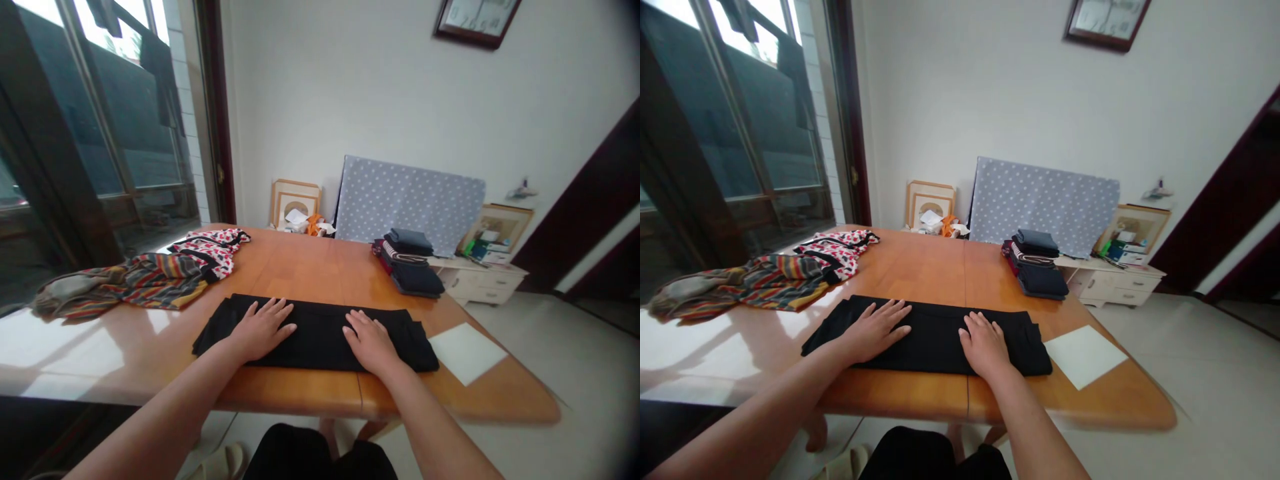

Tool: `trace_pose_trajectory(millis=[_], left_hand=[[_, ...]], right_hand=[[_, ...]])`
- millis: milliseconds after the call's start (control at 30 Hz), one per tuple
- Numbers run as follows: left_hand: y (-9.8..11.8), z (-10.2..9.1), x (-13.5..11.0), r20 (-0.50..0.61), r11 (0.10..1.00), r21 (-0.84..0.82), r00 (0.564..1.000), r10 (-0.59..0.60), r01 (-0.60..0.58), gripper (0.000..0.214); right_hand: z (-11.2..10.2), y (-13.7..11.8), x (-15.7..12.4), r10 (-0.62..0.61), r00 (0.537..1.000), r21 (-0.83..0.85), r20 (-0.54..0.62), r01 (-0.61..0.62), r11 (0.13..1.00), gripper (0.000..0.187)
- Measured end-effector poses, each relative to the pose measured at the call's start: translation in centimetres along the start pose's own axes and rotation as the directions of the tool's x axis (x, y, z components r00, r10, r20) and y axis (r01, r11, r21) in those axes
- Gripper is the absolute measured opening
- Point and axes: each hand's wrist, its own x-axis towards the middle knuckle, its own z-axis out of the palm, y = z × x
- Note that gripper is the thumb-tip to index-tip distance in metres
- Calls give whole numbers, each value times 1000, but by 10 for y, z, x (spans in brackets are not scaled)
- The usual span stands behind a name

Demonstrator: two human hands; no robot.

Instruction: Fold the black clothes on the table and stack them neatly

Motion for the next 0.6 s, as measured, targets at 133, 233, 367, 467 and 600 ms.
trace_pose_trajectory(millis=[133, 233, 367, 467, 600], left_hand=[[-4, 5, 1, 11, 999, 37, 999, -40, 40, 73], [-4, 4, 3, 33, 996, 72, 998, -56, 53, 73], [-1, -2, 9, 86, 992, 104, 993, -82, 73, 72], [7, -3, 20, 39, 989, 126, 996, -85, 80, 73], [44, 1, 47, -82, 995, 34, 992, 93, -90, 63]], right_hand=[[-4, 10, 0, -4, 999, 94, 37, 0, 996, 49], [-16, 17, -9, -2, 994, 190, -105, 22, 981, 46], [-32, 46, -34, 127, 893, 230, -433, -27, 973, 39], [-39, 83, -55, 298, 760, 236, -578, -194, 952, 39], [-43, 121, -76, 470, 725, 232, -503, -411, 882, 44]])
